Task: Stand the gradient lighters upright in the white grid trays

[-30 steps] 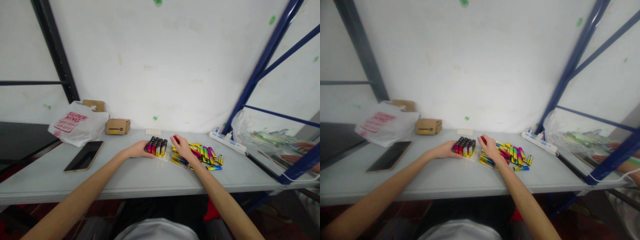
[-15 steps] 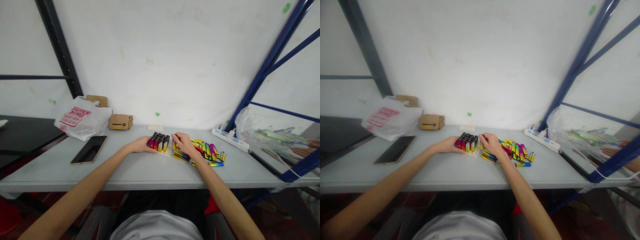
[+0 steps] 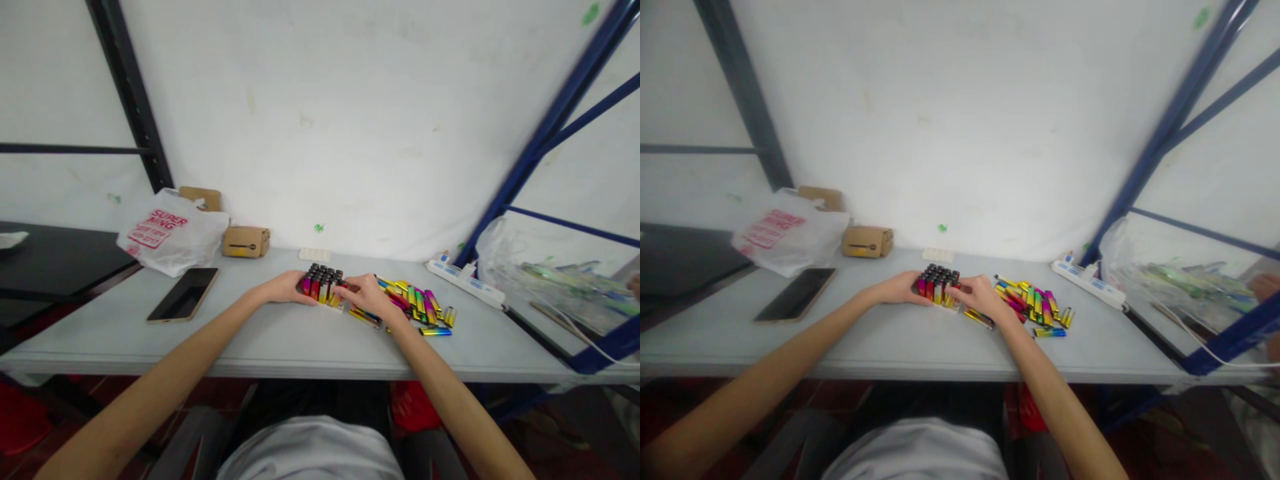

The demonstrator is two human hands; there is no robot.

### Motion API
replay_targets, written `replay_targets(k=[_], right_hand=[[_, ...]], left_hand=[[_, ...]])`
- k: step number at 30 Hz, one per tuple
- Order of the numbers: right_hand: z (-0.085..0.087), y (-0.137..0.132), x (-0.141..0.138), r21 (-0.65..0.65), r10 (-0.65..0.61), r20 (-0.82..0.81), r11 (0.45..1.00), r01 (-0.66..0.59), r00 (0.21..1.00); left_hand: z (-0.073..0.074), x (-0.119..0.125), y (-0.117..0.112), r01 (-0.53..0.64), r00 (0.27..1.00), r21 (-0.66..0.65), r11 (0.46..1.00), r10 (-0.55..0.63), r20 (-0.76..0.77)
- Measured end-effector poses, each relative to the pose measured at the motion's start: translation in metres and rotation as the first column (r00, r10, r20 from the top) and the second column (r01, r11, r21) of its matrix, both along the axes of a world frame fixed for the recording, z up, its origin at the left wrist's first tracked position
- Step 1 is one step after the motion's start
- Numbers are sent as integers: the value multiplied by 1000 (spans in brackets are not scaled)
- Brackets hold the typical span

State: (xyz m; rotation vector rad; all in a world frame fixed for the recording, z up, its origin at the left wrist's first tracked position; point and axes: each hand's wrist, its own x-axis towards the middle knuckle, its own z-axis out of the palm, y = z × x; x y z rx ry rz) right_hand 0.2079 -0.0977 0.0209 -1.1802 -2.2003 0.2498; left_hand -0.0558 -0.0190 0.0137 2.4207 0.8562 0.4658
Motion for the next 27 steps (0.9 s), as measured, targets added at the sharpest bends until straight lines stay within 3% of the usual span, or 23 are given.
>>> replay_targets(k=[3, 10, 14, 20, 24, 27], right_hand=[[0, -2, 1, 54, 34, 75, 998, -39, 997], [0, -7, -9, 46, 29, 140, 998, -36, 990], [-2, -3, -15, 98, -76, 285, 994, 50, 955], [-5, 0, -12, 20, -49, 326, 999, 45, 944], [4, 7, 10, 124, -224, 243, 972, 199, 944], [5, 17, 37, 172, -427, 163, 900, 400, 890]], left_hand=[[0, 0, 0, -8, 1000, 28, 1000, 8, -12], [-3, 0, 3, -9, 1000, 38, 999, 8, 17], [0, 0, 0, -18, 1000, 29, 999, 18, -8], [1, 0, -1, -57, 997, 40, 998, 59, -45], [1, 0, 0, -35, 999, 26, 999, 36, -40], [2, 1, -1, -31, 999, 29, 999, 33, -37]])
